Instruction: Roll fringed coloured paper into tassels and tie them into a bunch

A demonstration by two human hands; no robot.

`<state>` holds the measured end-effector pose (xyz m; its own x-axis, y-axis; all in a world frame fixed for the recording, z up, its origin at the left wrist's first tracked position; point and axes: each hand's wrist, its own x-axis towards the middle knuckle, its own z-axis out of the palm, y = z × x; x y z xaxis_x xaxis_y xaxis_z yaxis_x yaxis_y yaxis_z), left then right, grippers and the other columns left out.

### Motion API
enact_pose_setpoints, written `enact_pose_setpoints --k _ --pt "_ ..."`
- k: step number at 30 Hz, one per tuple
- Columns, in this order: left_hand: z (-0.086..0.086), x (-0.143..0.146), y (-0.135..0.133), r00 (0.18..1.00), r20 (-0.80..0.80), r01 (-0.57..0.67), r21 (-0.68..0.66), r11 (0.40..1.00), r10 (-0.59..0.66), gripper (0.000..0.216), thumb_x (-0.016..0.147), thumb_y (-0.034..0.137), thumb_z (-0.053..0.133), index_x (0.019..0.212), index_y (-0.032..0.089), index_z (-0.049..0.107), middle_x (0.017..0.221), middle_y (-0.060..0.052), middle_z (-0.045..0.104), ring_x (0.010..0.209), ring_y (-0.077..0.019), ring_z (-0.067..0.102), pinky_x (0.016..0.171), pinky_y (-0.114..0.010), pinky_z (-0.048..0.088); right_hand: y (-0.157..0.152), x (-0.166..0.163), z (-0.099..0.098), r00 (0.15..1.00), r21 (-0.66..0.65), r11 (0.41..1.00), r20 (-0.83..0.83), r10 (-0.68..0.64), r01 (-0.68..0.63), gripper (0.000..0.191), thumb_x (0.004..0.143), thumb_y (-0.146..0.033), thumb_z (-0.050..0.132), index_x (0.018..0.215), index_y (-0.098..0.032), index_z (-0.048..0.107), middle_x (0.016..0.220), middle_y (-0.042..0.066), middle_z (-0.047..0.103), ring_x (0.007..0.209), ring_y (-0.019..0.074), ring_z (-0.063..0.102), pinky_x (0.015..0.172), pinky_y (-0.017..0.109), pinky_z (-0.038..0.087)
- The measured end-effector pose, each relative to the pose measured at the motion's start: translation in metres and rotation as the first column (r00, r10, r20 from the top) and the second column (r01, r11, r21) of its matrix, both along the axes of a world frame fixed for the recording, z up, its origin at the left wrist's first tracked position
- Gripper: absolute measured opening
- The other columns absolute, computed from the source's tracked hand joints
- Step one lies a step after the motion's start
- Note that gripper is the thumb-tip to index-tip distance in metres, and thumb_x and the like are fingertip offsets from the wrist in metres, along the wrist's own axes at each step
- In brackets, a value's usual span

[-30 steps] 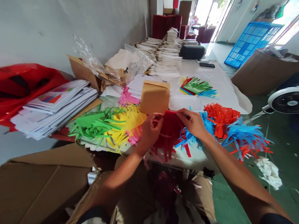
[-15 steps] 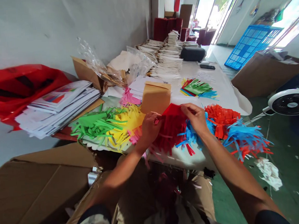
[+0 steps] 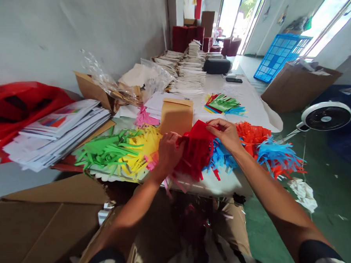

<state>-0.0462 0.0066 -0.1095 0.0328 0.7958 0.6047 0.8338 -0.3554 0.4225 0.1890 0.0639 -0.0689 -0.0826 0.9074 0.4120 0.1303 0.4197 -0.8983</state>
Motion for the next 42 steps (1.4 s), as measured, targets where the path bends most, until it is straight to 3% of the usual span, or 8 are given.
enact_pose_setpoints --k 5,8,15,20,26,29,35,42 --pt "0.01 0.007 -0.002 0.959 0.253 0.103 0.106 0.989 -0.127 0.023 0.091 0.029 0.073 0.112 0.02 0.069 0.113 -0.009 0.067 0.112 -0.0251 0.063 0.094 -0.038 0.054 -0.008 -0.008 -0.002 0.999 0.005 0.999 -0.001 0.047 -0.047 0.023 0.087 -0.048 0.076 0.091 -0.026 0.082 0.096 0.002 0.081 0.089 0.0208 0.073 0.085 0.036 0.058" --pt "0.016 0.016 -0.001 0.899 0.392 0.191 0.052 0.98 -0.196 0.017 0.097 0.033 0.066 0.104 0.022 0.076 0.113 -0.009 0.069 0.112 -0.0234 0.065 0.096 -0.037 0.054 -0.013 -0.013 0.0 0.998 0.037 0.998 0.027 0.048 -0.049 0.018 0.087 -0.044 0.076 0.09 -0.027 0.082 0.102 0.003 0.082 0.097 0.0229 0.074 0.093 0.039 0.057" --pt "0.024 0.028 -0.003 0.683 0.679 0.388 -0.023 0.921 -0.27 0.04 0.1 0.052 0.061 0.088 0.02 0.082 0.1 -0.007 0.077 0.1 -0.0226 0.069 0.096 -0.037 0.054 -0.017 -0.018 0.002 0.995 0.118 0.993 0.102 0.004 -0.016 0.01 0.084 -0.037 0.079 0.085 -0.027 0.082 0.104 0.005 0.081 0.1 0.0241 0.073 0.098 0.042 0.055" --pt "0.021 0.026 -0.003 0.57 0.807 0.393 -0.103 0.914 -0.154 0.025 0.08 0.044 0.084 0.089 0.021 0.084 0.091 -0.004 0.08 0.089 -0.0208 0.071 0.083 -0.031 0.056 -0.02 -0.02 0.001 0.98 0.152 0.987 0.198 0.021 -0.052 0.013 0.087 -0.041 0.077 0.091 -0.028 0.081 0.108 0.005 0.081 0.104 0.0242 0.073 0.098 0.042 0.055" --pt "0.013 0.022 -0.001 0.517 0.853 0.392 -0.153 0.907 -0.079 0.035 0.073 0.05 0.088 0.084 0.017 0.08 0.075 -0.001 0.075 0.068 -0.0163 0.067 0.063 -0.026 0.054 -0.021 -0.021 0.003 0.978 0.096 0.993 0.2 0.054 -0.075 0.022 0.089 -0.048 0.075 0.089 -0.026 0.08 0.102 0.005 0.081 0.095 0.0237 0.074 0.088 0.038 0.057" --pt "0.008 0.018 0.0 0.572 0.817 0.37 -0.18 0.912 -0.071 0.04 0.076 0.056 0.085 0.082 0.017 0.076 0.073 0.0 0.072 0.064 -0.0142 0.065 0.06 -0.024 0.052 -0.017 -0.02 0.004 0.989 0.056 0.996 0.137 0.06 -0.068 0.022 0.085 -0.047 0.078 0.084 -0.025 0.079 0.095 0.004 0.081 0.093 0.0232 0.073 0.092 0.038 0.055" --pt "-0.005 0.002 -0.001 0.763 0.645 0.245 -0.247 0.938 -0.029 0.036 0.085 0.054 0.074 0.079 0.019 0.073 0.071 0.0 0.07 0.063 -0.0149 0.064 0.059 -0.025 0.048 0.007 -0.015 0.013 0.999 0.043 0.999 -0.035 -0.024 0.026 0.038 0.086 -0.063 0.074 0.083 -0.025 0.072 0.079 0.0 0.072 0.074 0.0178 0.065 0.072 0.033 0.053" --pt "-0.004 -0.01 0.001 0.951 0.299 0.002 -0.277 0.961 0.084 0.014 0.083 0.034 0.075 0.074 0.023 0.073 0.077 -0.004 0.072 0.079 -0.0219 0.066 0.074 -0.032 0.049 0.034 0.029 0.097 0.948 0.339 0.929 -0.317 -0.032 0.145 0.026 0.085 -0.043 0.086 0.088 -0.022 0.071 0.081 0.0 0.067 0.071 0.0131 0.06 0.07 0.029 0.05"
